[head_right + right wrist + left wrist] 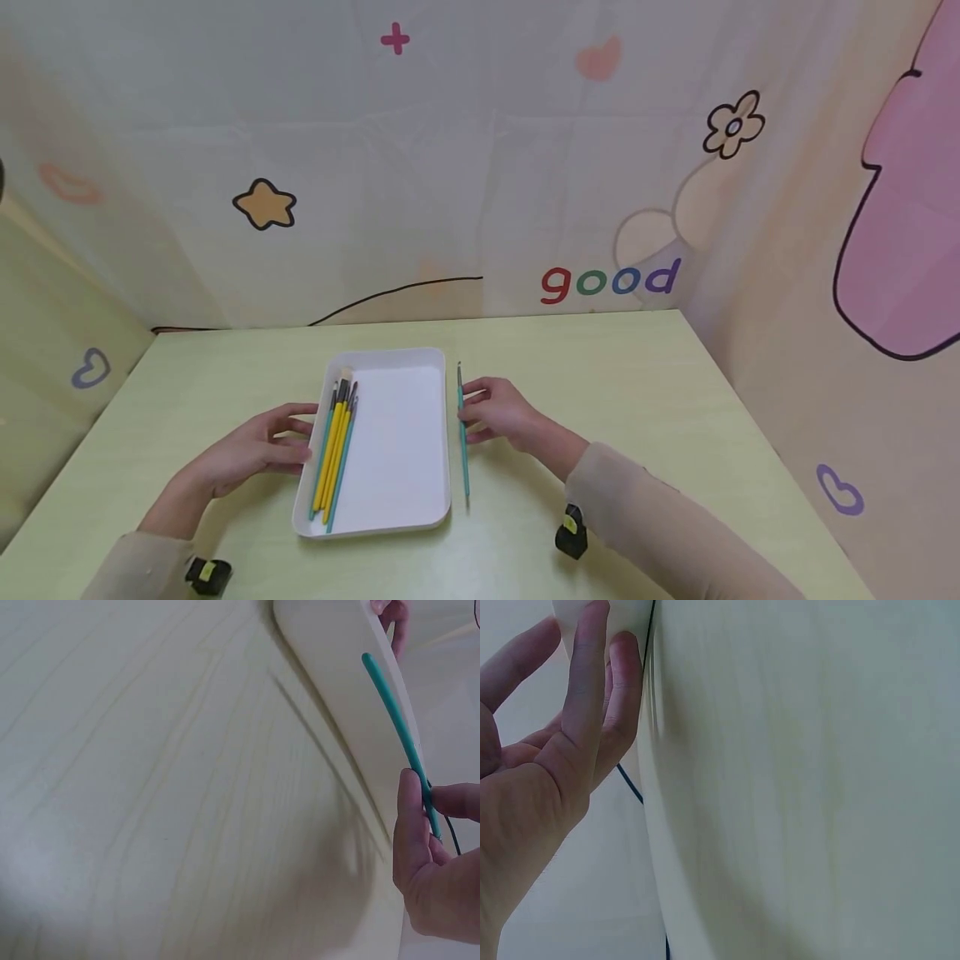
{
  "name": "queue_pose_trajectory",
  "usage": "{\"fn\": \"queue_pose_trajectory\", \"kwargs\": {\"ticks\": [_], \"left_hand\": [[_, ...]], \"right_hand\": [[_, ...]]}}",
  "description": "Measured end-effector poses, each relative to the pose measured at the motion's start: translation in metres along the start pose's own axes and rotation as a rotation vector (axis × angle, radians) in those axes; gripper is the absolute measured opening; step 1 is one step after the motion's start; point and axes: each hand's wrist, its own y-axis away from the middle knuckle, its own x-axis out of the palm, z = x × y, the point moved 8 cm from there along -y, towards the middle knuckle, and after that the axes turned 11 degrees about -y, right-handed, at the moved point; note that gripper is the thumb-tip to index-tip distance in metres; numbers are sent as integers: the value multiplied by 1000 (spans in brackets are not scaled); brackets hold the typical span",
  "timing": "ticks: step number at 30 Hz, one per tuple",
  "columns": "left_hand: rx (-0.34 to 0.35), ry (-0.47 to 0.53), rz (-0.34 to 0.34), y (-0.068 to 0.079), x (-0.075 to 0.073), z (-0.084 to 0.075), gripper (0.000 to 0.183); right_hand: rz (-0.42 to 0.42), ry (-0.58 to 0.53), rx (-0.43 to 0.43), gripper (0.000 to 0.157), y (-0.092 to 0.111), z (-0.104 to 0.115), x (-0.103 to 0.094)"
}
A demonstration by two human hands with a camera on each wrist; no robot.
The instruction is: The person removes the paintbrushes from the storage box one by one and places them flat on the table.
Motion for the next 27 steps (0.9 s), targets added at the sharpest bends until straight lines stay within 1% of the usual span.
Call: {"fn": "queue_pose_trajectory", "kwargs": {"ticks": [7,10,14,21,27], "left_hand": [[-4,2,3,-2,1,2,77],[9,7,10,-1,0,1,77],[9,20,9,0,0,0,77],[13,25,10,0,0,-1,78],[11,16,8,0,0,0,79]], "right_hand": [[2,3,-12,43,-5,-11,-3],[10,19,-25,43,-6,-13,-3],[1,33,-34,41,-7,-14,-2],[-24,39,-33,39,-8,-17,-2],[-67,77,-49,36,-9,-19,-5]]}}
